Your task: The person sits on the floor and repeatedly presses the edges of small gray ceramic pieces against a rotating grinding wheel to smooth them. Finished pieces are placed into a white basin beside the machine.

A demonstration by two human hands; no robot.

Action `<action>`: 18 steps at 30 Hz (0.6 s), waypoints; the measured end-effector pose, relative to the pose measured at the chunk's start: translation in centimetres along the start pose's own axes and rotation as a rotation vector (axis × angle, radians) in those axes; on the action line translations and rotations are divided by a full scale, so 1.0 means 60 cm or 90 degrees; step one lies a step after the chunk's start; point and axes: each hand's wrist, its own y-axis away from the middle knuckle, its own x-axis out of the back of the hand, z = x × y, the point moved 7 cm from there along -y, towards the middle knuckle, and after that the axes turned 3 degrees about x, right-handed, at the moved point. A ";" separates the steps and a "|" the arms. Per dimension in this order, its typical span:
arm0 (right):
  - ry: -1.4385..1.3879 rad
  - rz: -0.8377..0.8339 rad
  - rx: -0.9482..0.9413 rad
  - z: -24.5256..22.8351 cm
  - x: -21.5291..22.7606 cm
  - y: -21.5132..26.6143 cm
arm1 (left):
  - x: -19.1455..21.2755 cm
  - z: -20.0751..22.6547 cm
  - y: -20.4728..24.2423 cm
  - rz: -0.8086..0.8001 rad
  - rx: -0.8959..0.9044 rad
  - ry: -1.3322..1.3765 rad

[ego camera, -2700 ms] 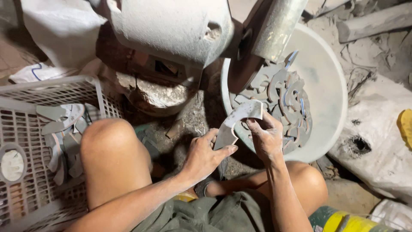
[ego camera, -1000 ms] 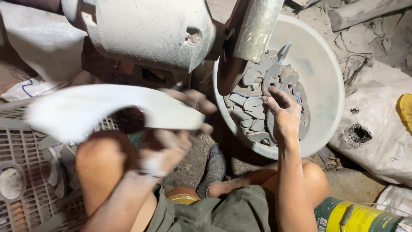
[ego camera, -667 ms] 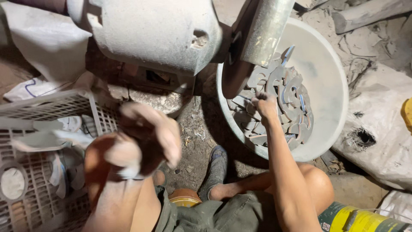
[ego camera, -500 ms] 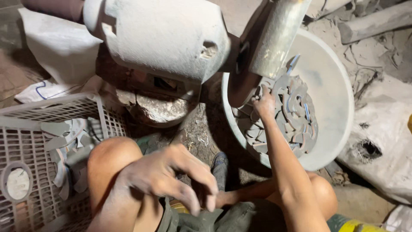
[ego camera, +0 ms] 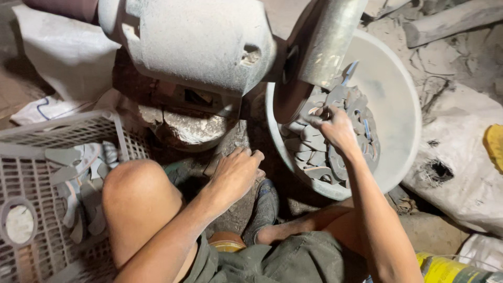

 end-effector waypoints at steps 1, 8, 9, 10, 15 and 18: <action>-0.024 -0.030 0.011 -0.036 0.037 0.024 | 0.007 0.003 -0.004 0.040 -0.017 0.008; -0.601 -0.178 -0.003 -0.160 0.128 0.148 | 0.037 0.063 0.027 0.251 -0.316 0.186; -0.687 -0.191 0.045 -0.171 0.123 0.144 | 0.026 0.060 0.019 0.167 -0.280 0.271; -0.736 -0.175 0.042 -0.171 0.115 0.141 | 0.014 0.060 0.012 0.081 -0.242 0.354; -0.999 -0.071 -0.067 -0.161 0.054 0.121 | -0.023 0.045 -0.010 -0.027 -0.074 0.515; -0.912 0.031 -0.027 -0.173 0.035 0.105 | -0.023 0.033 -0.033 0.023 -0.030 0.627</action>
